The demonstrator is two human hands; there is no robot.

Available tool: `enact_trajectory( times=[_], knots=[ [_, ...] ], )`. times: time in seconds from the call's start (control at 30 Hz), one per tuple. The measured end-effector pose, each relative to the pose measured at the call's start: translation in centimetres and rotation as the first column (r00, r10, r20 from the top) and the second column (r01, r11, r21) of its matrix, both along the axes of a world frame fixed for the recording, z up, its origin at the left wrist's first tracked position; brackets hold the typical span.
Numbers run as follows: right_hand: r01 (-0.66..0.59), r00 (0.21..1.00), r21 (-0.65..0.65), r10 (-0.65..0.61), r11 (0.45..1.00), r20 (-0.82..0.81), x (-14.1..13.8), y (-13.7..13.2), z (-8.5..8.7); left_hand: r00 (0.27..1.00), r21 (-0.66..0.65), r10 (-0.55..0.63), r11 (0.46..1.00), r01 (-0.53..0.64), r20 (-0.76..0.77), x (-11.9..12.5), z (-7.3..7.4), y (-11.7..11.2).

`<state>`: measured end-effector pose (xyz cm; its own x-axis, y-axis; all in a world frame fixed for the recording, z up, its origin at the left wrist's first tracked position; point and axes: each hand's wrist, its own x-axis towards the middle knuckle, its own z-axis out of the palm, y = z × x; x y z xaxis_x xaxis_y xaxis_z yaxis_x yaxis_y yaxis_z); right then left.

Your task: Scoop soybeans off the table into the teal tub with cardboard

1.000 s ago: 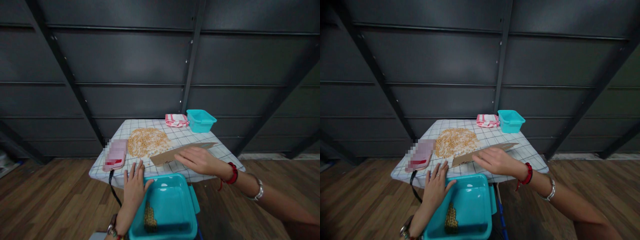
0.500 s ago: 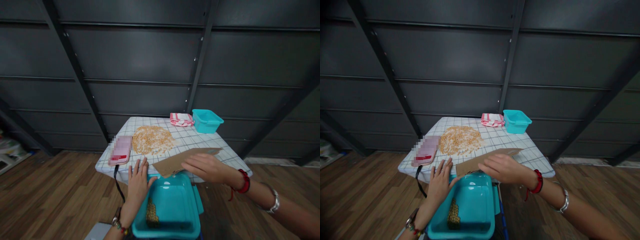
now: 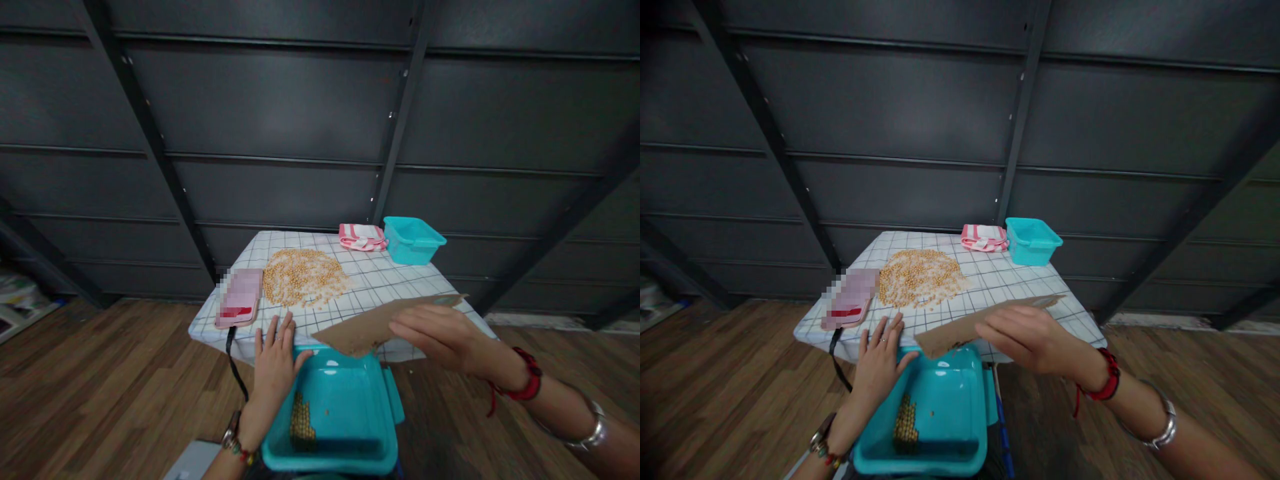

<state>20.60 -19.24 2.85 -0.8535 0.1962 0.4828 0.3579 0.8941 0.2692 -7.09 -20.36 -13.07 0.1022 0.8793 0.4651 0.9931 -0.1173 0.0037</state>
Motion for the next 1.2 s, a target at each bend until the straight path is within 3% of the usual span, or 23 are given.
enact_trajectory(
  times=[0.1, 0.27, 0.77, 1.2],
  knots=[
    [0.017, 1.0, 0.235, -0.018, 0.972, 0.001, -0.7, 1.9, -0.6, 1.0, 0.008, 0.0, 1.0, 0.0, 0.011, 0.0, 0.1, 0.0],
    [0.049, 0.999, 0.334, -0.046, 0.941, -0.017, -1.4, 4.9, -1.8, 1.0, 0.019, -0.014, 1.0, 0.014, 0.024, -0.2, 0.3, -0.1],
    [0.095, 0.994, 0.337, -0.109, 0.937, 0.025, -0.7, 5.7, -2.7, 1.0, 0.047, -0.006, 0.999, 0.005, 0.008, -0.1, 0.1, 0.0],
    [0.047, 0.995, 0.323, -0.072, 0.945, 0.067, -0.6, 4.7, -2.5, 1.0, 0.035, 0.004, 0.999, -0.003, -0.026, 0.0, 0.2, 0.1]
  ],
)
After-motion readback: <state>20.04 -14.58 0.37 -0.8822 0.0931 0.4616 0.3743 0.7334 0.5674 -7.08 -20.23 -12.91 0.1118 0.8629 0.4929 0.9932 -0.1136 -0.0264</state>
